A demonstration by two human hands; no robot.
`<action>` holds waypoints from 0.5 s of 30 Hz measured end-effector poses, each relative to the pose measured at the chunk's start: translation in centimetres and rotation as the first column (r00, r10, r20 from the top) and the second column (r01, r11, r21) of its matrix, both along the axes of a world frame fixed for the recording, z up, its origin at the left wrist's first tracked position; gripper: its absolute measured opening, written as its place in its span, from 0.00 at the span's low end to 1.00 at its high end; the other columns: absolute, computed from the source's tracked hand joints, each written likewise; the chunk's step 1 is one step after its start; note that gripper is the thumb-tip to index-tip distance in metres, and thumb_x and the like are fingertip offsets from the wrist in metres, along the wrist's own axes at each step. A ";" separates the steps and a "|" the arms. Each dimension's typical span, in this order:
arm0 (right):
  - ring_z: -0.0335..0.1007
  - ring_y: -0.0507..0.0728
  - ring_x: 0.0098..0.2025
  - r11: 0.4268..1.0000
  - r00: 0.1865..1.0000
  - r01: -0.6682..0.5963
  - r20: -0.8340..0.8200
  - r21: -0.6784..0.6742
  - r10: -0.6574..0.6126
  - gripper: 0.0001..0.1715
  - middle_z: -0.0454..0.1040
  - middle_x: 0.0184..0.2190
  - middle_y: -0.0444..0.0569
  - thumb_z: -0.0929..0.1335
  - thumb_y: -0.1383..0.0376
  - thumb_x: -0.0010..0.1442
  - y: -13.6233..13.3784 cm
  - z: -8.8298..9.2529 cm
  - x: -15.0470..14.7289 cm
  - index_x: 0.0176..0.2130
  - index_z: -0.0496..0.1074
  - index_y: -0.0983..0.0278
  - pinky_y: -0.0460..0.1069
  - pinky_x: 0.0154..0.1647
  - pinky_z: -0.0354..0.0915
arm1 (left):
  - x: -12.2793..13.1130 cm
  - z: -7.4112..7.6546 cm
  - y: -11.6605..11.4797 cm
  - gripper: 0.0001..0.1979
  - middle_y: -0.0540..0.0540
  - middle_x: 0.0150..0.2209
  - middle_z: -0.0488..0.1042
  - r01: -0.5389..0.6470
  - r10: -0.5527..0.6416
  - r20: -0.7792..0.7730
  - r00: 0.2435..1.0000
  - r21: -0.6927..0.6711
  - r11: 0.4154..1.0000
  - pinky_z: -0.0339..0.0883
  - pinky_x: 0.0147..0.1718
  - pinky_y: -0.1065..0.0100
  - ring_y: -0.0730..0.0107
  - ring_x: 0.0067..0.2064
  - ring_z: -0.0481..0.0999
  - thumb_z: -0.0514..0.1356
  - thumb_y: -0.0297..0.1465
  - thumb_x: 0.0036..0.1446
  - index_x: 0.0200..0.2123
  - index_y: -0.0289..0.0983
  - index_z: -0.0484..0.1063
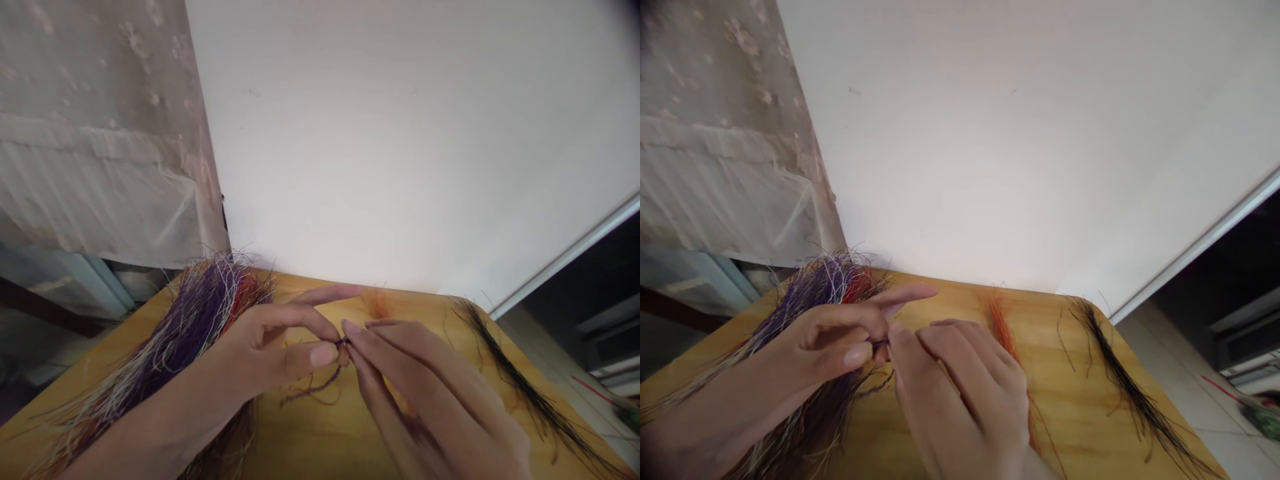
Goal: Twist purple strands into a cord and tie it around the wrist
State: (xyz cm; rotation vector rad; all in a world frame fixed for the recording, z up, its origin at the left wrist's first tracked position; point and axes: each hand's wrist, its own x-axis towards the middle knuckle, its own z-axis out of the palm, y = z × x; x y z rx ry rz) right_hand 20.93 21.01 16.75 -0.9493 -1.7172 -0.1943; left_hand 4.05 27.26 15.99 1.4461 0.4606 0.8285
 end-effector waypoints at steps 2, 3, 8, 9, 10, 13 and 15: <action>0.78 0.54 0.30 0.999 0.999 -0.033 0.014 -0.042 0.034 0.15 0.80 0.29 0.44 0.70 0.76 0.54 0.3 -0.4 0.0 0.38 0.77 0.58 0.45 0.32 0.76 | 0.1 0.0 -0.1 0.11 0.43 0.50 0.76 0.034 -0.034 0.005 0.999 -0.001 0.999 0.59 0.57 0.55 0.53 0.67 0.52 0.63 0.40 0.58 0.30 0.41 0.78; 0.78 0.52 0.30 0.997 0.999 -0.051 -0.009 -0.051 0.051 0.15 0.80 0.30 0.43 0.70 0.76 0.54 0.4 -0.6 0.0 0.38 0.77 0.59 0.44 0.33 0.76 | 0.1 -0.1 -0.1 0.12 0.43 0.45 0.78 0.053 -0.053 0.011 0.999 0.009 0.999 0.60 0.57 0.57 0.55 0.67 0.53 0.62 0.41 0.59 0.30 0.40 0.79; 0.77 0.49 0.32 0.975 0.942 -0.209 -0.285 -0.078 0.179 0.15 0.79 0.30 0.40 0.70 0.78 0.54 1.0 -1.1 -0.3 0.37 0.76 0.59 0.40 0.35 0.74 | 0.5 -0.1 -0.4 0.14 0.45 0.42 0.78 0.131 -0.131 0.072 0.989 0.004 0.991 0.60 0.57 0.64 0.61 0.67 0.55 0.58 0.41 0.62 0.31 0.41 0.79; 0.77 0.50 0.32 0.963 0.925 -0.245 -0.325 -0.109 0.198 0.14 0.79 0.28 0.40 0.70 0.78 0.54 1.1 -1.0 -0.4 0.36 0.77 0.59 0.40 0.36 0.74 | 0.6 -0.2 -0.4 0.15 0.45 0.42 0.78 0.140 -0.139 0.087 0.986 -0.003 0.990 0.59 0.58 0.62 0.60 0.67 0.54 0.58 0.42 0.62 0.31 0.41 0.79; 0.77 0.50 0.31 0.950 0.909 -0.275 -0.363 -0.150 0.206 0.13 0.79 0.27 0.39 0.70 0.77 0.54 1.1 -0.9 -0.4 0.34 0.77 0.60 0.41 0.36 0.75 | 0.7 -0.3 -0.5 0.15 0.45 0.42 0.78 0.143 -0.142 0.102 0.985 -0.010 0.990 0.58 0.59 0.60 0.59 0.67 0.54 0.58 0.43 0.62 0.31 0.41 0.79; 0.75 0.50 0.24 0.897 0.858 -0.356 -0.472 -0.263 0.202 0.11 0.77 0.22 0.39 0.70 0.75 0.55 1.0 -0.6 -0.6 0.30 0.78 0.60 0.42 0.31 0.75 | 1.0 -0.6 -0.7 0.14 0.44 0.41 0.78 0.128 -0.120 0.138 0.983 -0.055 0.990 0.56 0.61 0.54 0.57 0.68 0.50 0.61 0.44 0.59 0.30 0.42 0.79; 0.73 0.50 0.21 0.867 0.829 -0.393 -0.526 -0.308 0.189 0.09 0.77 0.21 0.40 0.70 0.73 0.55 1.0 -0.5 -0.6 0.29 0.78 0.60 0.42 0.26 0.74 | 1.1 -0.7 -0.8 0.12 0.42 0.41 0.78 0.121 -0.104 0.163 0.981 -0.096 0.988 0.60 0.59 0.52 0.54 0.69 0.49 0.63 0.43 0.57 0.29 0.41 0.79</action>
